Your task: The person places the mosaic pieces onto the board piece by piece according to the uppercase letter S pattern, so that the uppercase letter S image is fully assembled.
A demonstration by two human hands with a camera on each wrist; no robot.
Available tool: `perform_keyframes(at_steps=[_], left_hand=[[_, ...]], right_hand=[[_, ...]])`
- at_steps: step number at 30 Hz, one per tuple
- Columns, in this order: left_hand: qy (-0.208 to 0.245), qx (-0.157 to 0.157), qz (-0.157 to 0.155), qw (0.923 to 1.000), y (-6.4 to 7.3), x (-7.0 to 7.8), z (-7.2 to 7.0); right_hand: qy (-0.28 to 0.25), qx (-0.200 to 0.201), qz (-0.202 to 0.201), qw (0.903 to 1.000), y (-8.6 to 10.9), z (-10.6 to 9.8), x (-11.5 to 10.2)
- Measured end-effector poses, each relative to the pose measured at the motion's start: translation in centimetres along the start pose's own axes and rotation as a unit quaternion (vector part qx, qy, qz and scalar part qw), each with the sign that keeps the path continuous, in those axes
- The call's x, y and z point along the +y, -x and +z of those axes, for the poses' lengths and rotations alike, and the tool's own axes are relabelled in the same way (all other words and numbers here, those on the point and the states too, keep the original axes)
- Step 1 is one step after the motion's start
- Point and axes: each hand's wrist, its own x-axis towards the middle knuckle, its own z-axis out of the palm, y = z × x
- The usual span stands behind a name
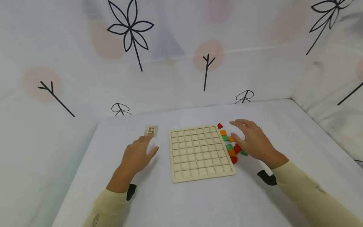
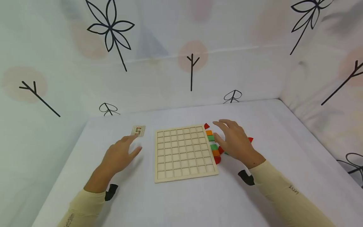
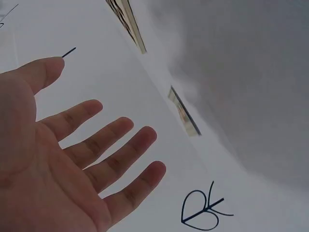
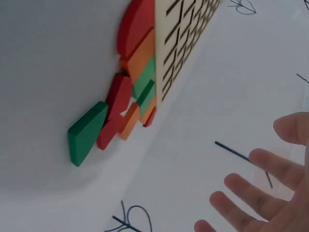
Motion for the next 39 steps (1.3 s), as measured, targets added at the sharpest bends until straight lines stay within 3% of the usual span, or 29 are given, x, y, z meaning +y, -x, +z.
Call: perform_keyframes(at_steps=[6,12,17,24,30,39], left_hand=[[0.032,-0.079,-0.014,0.9963,-1.9,1.4,2.0],[0.070,-0.142,-0.017,0.9872,-2.6,1.8,2.9],[0.082,-0.177,0.007,0.9808,-2.4,1.9,3.3],[0.068,-0.194,0.024,0.9784,-2.3,2.7,3.6],[0.050,-0.200,0.030,0.9781,-2.4,3.1,3.9],[0.054,-0.208,0.026,0.9764,-2.5,2.7,3.8]], right_hand=[[-0.055,0.039,-0.016,0.9976,-2.0,1.2,-0.1],[-0.091,0.003,0.029,0.9954,-3.6,2.1,0.4],[-0.094,-0.026,0.018,0.9951,-5.3,2.7,1.0],[-0.059,-0.098,-0.007,0.9934,-7.6,3.3,2.3],[-0.050,-0.153,-0.005,0.9869,-8.7,3.9,3.7],[-0.039,-0.181,-0.034,0.9822,-9.7,5.0,4.7]])
